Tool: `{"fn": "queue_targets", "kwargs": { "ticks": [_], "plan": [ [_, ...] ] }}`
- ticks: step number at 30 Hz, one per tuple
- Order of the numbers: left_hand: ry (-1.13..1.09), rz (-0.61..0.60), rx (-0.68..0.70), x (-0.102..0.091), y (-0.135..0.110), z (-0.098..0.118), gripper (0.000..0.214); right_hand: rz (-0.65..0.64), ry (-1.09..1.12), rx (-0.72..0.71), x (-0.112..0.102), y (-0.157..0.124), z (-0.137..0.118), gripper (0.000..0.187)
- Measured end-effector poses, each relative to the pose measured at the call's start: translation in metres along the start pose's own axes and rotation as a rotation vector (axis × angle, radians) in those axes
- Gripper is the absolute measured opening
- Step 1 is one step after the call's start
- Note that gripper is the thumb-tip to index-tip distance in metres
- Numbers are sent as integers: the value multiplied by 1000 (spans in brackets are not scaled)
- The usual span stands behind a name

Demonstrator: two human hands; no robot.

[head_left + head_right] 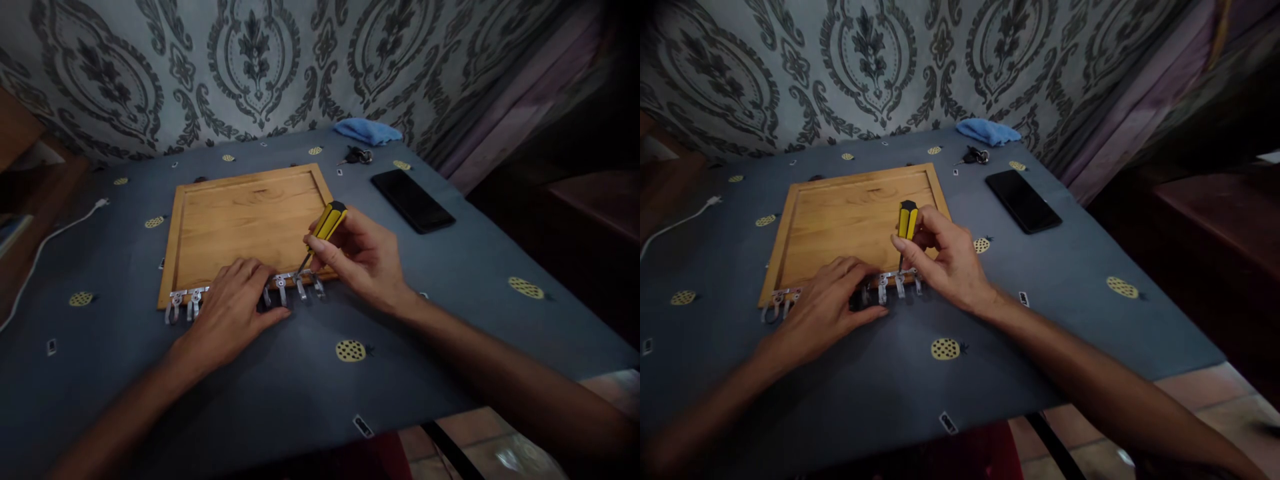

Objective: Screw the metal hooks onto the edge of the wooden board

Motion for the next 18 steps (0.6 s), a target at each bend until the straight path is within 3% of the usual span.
{"fn": "queue_targets", "kwargs": {
  "ticks": [18],
  "plan": [
    [30, 16, 21, 2, 1, -1, 36, -73, -172, -48, -2, -2, -6, 26]
  ]
}}
Point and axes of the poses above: each hand's wrist, its own y-axis towards the middle knuckle, its own x-axis out of the palm, z = x × y, the point moved 5 cm from there along y, towards the middle knuckle, and after that the axes turned 12 degrees about -z, right-handed, at the moved point
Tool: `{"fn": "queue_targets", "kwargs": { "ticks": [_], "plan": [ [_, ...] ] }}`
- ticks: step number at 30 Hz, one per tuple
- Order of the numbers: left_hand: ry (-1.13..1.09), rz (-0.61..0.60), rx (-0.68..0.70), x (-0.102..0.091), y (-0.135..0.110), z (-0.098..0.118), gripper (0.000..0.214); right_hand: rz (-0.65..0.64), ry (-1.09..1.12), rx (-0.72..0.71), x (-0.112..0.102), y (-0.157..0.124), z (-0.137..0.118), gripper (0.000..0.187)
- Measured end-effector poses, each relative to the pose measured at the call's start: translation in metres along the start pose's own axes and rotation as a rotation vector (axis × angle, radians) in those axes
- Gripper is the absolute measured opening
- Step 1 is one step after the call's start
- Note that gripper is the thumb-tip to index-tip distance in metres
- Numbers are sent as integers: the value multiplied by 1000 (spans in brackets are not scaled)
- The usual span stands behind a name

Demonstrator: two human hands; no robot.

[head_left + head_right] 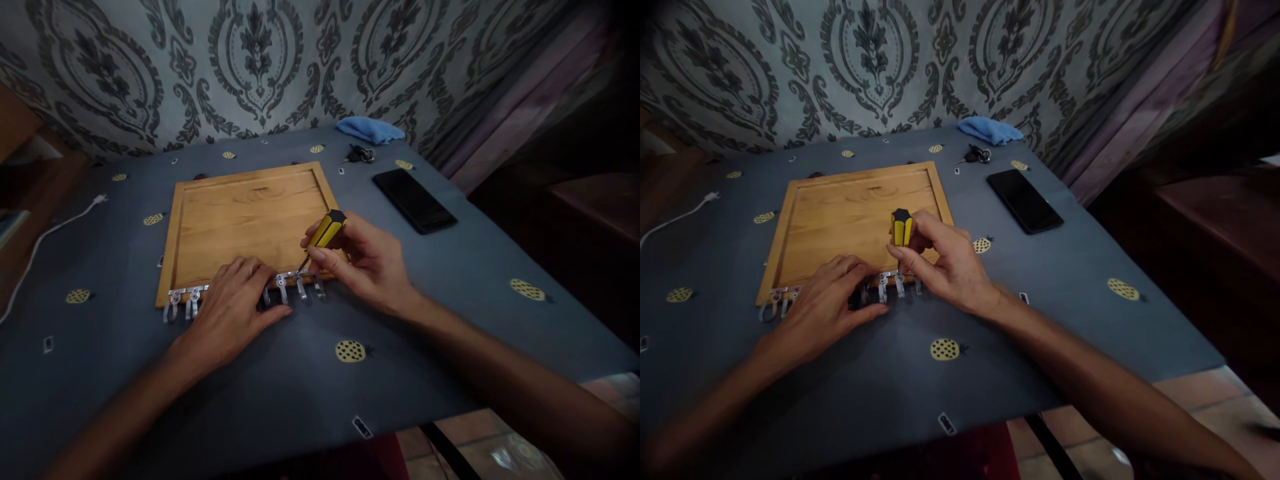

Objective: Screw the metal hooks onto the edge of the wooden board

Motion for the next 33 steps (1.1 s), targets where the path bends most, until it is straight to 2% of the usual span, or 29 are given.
{"fn": "queue_targets", "kwargs": {
  "ticks": [8, 13, 17, 24, 28, 33],
  "plan": [
    [-12, -17, -13, -1, 0, 0, 38, -71, -15, -53, -1, 2, -5, 21],
    [3, 3, -27, -5, 4, 3, 48, -28, 16, -9, 0, 2, -2, 28],
    [30, -52, -2, -5, 12, 14, 47, -7, 25, 4, 2, 2, 1, 31],
    [39, -78, -25, -2, 24, 22, 40, 32, -59, -104, -4, 6, 2, 30],
    [43, -99, -46, -1, 25, 20, 39, 40, -91, -101, -6, 6, 0, 30],
    [32, -58, -34, -1, 25, 20, 38, 15, -149, -103, -6, 7, -5, 28]
  ]
}}
Point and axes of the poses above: each hand's wrist, its own y-axis towards the middle knuckle, its own x-axis out of the palm, z = x × y, the point moved 5 cm from there along y, towards the middle knuckle, and after that the axes turned 12 degrees about -z, right-handed, at the moved point
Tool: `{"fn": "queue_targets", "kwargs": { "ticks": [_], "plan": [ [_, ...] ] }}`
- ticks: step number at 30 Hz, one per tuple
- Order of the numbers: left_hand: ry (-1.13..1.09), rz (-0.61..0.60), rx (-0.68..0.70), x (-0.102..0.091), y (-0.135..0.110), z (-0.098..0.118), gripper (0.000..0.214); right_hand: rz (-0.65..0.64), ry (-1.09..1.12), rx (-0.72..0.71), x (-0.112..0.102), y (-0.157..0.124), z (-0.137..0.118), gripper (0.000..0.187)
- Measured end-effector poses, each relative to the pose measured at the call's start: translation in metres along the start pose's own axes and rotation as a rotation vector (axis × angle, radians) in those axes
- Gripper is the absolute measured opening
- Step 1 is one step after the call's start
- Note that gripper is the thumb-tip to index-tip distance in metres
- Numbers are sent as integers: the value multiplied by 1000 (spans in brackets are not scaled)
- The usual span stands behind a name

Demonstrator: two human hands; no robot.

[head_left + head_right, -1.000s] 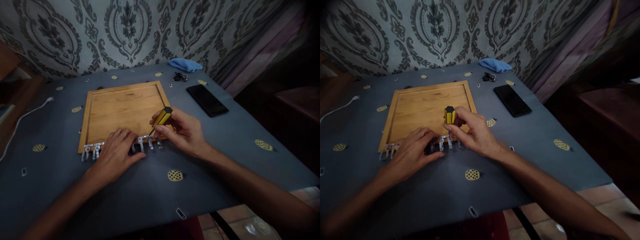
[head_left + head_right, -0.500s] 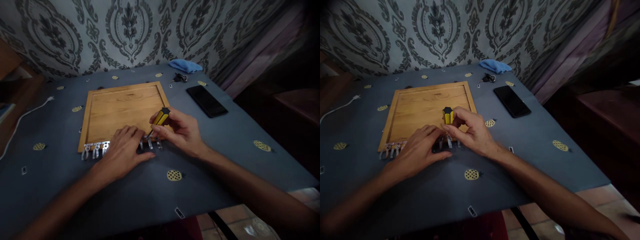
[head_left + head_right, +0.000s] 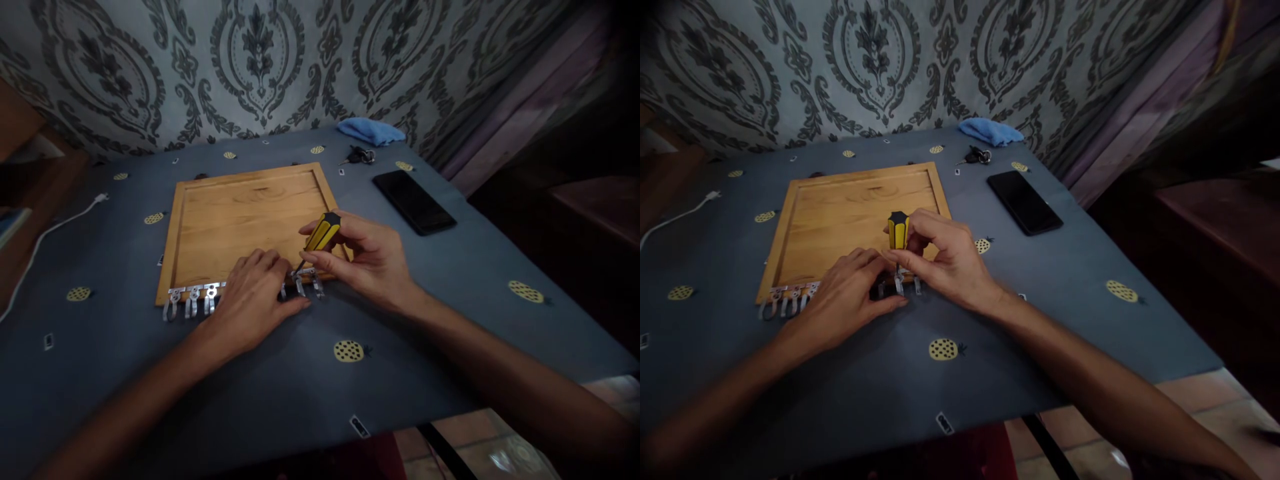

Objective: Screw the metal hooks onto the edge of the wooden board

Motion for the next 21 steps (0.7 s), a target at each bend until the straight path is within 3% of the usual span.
{"fn": "queue_targets", "kwargs": {
  "ticks": [10, 21],
  "plan": [
    [2, -53, -11, 0, 1, 1, 40, -37, -94, -19, -1, 0, -2, 25],
    [0, -10, 22, 1, -1, -1, 40, -104, -119, -24, -2, 2, -4, 17]
  ]
}}
Point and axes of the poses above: each hand's wrist, its own y-axis towards the middle knuckle, its own x-axis out of the palm, z = x × y, the point moved 5 cm from there along y, towards the middle knuckle, and after that the axes turned 12 degrees about -z, right-handed, at the moved point
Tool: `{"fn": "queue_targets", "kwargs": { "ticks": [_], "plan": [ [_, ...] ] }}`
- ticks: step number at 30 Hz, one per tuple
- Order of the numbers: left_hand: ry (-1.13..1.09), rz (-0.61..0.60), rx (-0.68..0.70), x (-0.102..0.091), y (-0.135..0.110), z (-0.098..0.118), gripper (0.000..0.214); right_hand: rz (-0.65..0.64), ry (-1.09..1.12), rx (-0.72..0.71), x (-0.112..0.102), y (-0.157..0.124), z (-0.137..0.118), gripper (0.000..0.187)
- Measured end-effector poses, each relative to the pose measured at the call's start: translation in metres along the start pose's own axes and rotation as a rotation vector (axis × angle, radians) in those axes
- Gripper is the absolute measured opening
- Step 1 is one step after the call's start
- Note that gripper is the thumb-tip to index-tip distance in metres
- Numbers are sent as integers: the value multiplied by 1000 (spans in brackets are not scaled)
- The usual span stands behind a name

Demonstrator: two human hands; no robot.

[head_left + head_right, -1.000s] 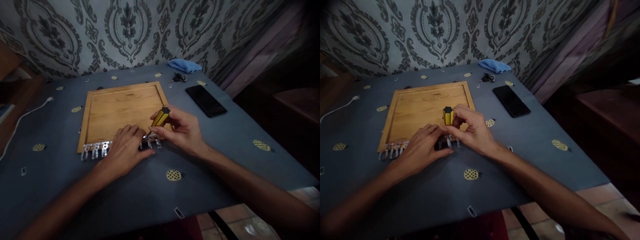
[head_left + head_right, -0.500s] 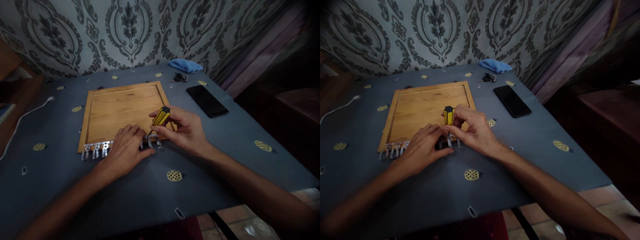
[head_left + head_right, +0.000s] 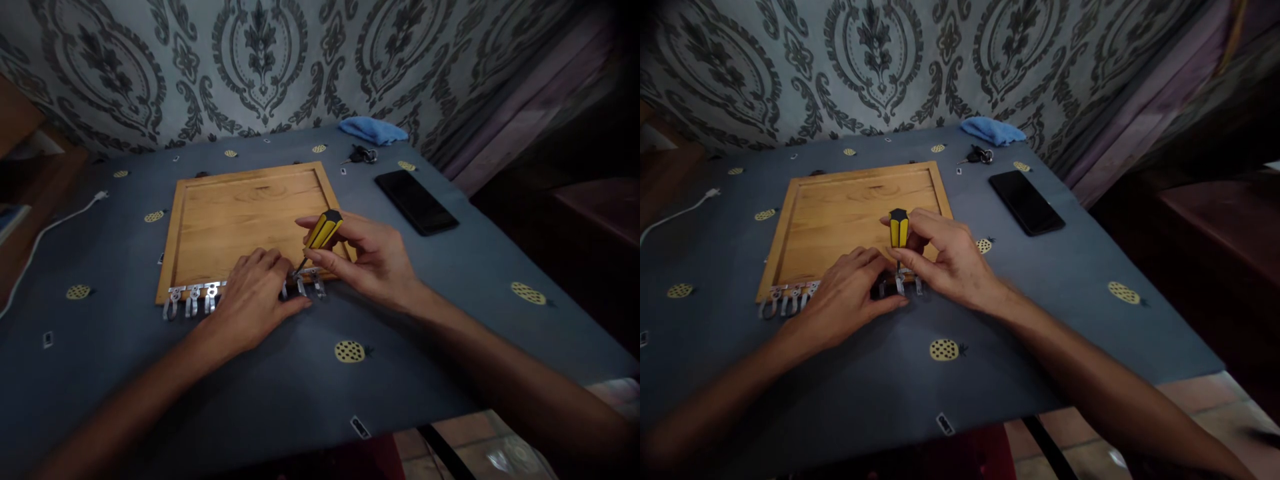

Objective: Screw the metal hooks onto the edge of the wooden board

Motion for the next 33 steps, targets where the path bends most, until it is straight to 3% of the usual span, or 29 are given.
{"fn": "queue_targets", "kwargs": {
  "ticks": [16, 22, 33],
  "plan": [
    [-2, 9, -3, 0, 1, -1, 40, -197, 89, -36, -2, 12, 2, 25],
    [-8, 10, 2, 0, 1, -1, 39, -186, 93, 15, 1, 15, 6, 37],
    [7, 23, -1, -1, 0, -1, 39, -97, 116, 30, 2, 13, 9, 33]
  ]
}}
Point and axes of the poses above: each hand's wrist, its own y-axis towards the middle knuckle, its own x-axis out of the palm, z = x × y, the point moved 5 cm from there along y, towards the middle knuckle, and after that the axes turned 12 degrees about -z, right-handed, at the moved point
